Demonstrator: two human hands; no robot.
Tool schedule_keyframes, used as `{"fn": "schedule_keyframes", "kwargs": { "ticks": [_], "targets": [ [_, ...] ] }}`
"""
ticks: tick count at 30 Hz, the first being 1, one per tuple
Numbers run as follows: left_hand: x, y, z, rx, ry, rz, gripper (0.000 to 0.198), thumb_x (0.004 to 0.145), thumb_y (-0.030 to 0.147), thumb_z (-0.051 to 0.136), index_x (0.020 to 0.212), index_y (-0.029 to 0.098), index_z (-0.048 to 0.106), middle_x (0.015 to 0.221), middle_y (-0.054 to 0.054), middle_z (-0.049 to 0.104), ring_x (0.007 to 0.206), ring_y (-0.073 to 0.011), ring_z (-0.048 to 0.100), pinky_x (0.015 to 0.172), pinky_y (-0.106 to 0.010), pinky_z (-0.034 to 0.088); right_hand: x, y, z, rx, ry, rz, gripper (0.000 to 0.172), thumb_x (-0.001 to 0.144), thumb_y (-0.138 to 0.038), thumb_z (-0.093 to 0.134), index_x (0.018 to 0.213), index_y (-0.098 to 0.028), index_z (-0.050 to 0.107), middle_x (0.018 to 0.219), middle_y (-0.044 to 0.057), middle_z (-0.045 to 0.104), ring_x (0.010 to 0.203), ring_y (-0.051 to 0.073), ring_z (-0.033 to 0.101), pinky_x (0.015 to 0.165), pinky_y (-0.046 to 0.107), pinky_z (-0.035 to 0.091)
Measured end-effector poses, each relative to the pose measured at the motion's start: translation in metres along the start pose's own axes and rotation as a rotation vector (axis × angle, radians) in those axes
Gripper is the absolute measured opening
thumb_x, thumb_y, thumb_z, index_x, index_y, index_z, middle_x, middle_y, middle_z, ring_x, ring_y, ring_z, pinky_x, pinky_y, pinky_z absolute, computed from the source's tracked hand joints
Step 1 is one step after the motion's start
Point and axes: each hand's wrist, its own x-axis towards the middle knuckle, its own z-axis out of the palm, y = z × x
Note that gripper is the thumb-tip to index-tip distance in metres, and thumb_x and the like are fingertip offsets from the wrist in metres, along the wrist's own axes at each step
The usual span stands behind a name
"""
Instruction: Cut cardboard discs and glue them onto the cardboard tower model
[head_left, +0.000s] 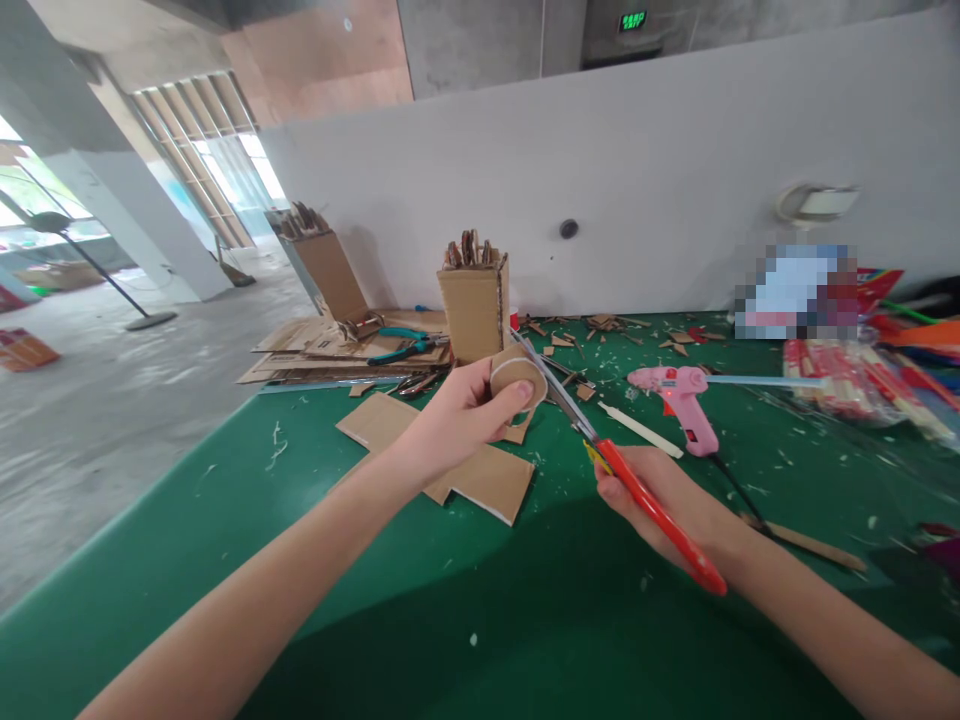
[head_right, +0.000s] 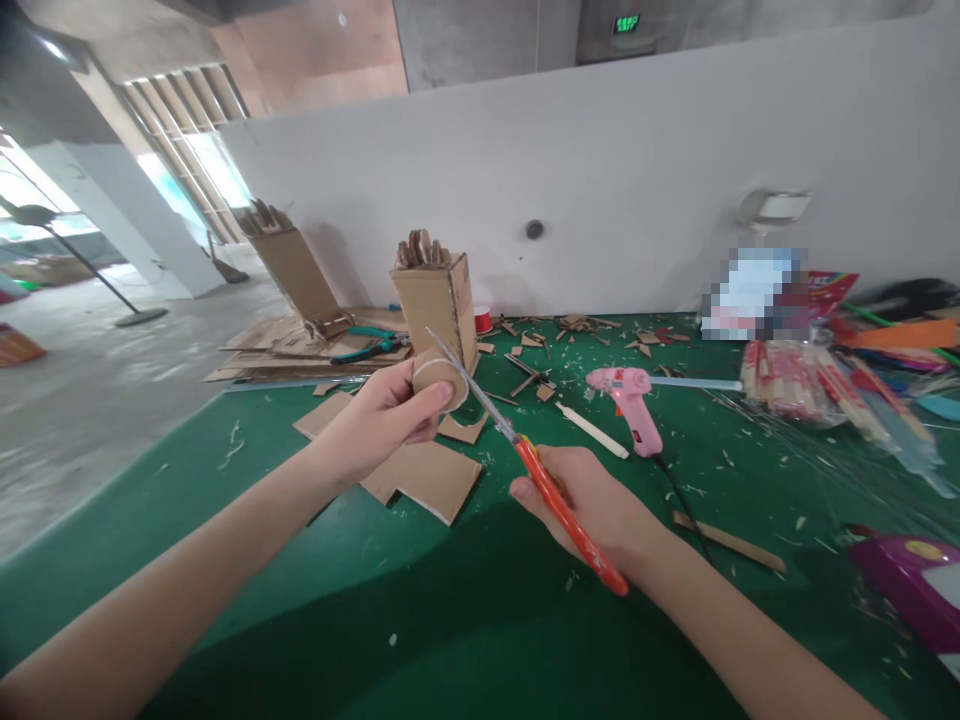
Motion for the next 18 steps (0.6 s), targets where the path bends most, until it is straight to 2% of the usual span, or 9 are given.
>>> {"fn": "schedule_keyframes", "kwargs": {
  "ticks": [6, 9, 15, 18],
  "targets": [
    [0.002, -0.012, 0.015, -0.238, 0.090, 0.043, 0.031, 0.085, 0.041, 0.056, 0.071, 0.018, 0.043, 0.057, 0.008, 0.031, 0.046, -0.0041, 0.027, 0.044, -0.019, 0.024, 0.001, 0.006, 0.004, 0.062, 0.055, 0.019, 0.044, 0.086, -0.062, 0.042, 0.071, -0.021, 0.036, 0.061, -0.005, 0.034, 0.051, 0.010, 0.031, 0.046, 0.024, 0.026],
    [0.002, -0.013, 0.016, -0.160, 0.147, 0.048, 0.031, 0.088, 0.040, 0.051, 0.069, 0.018, 0.040, 0.057, 0.008, 0.032, 0.047, -0.0043, 0.029, 0.044, -0.019, 0.025, 0.000, 0.001, 0.001, 0.087, 0.002, -0.014, 0.043, 0.084, -0.062, 0.044, 0.074, -0.020, 0.041, 0.064, -0.003, 0.039, 0.053, 0.011, 0.034, 0.046, 0.025, 0.029],
    [0.000, -0.006, 0.004, 0.087, 0.023, 0.055, 0.028, 0.091, 0.037, 0.045, 0.071, 0.018, 0.039, 0.060, 0.007, 0.032, 0.050, -0.0049, 0.029, 0.045, -0.020, 0.024, -0.004, -0.016, -0.013, 0.037, -0.095, -0.092, 0.043, 0.088, -0.060, 0.038, 0.088, -0.020, 0.051, 0.084, 0.006, 0.056, 0.068, 0.019, 0.052, 0.058, 0.032, 0.044],
    [-0.001, -0.006, 0.004, 0.104, 0.037, 0.052, 0.029, 0.091, 0.037, 0.045, 0.071, 0.018, 0.039, 0.061, 0.007, 0.030, 0.050, -0.0048, 0.027, 0.045, -0.020, 0.024, -0.005, -0.017, -0.017, 0.007, -0.144, -0.083, 0.046, 0.089, -0.062, 0.035, 0.093, -0.020, 0.052, 0.091, 0.009, 0.058, 0.077, 0.022, 0.055, 0.062, 0.035, 0.046]
  ]
}}
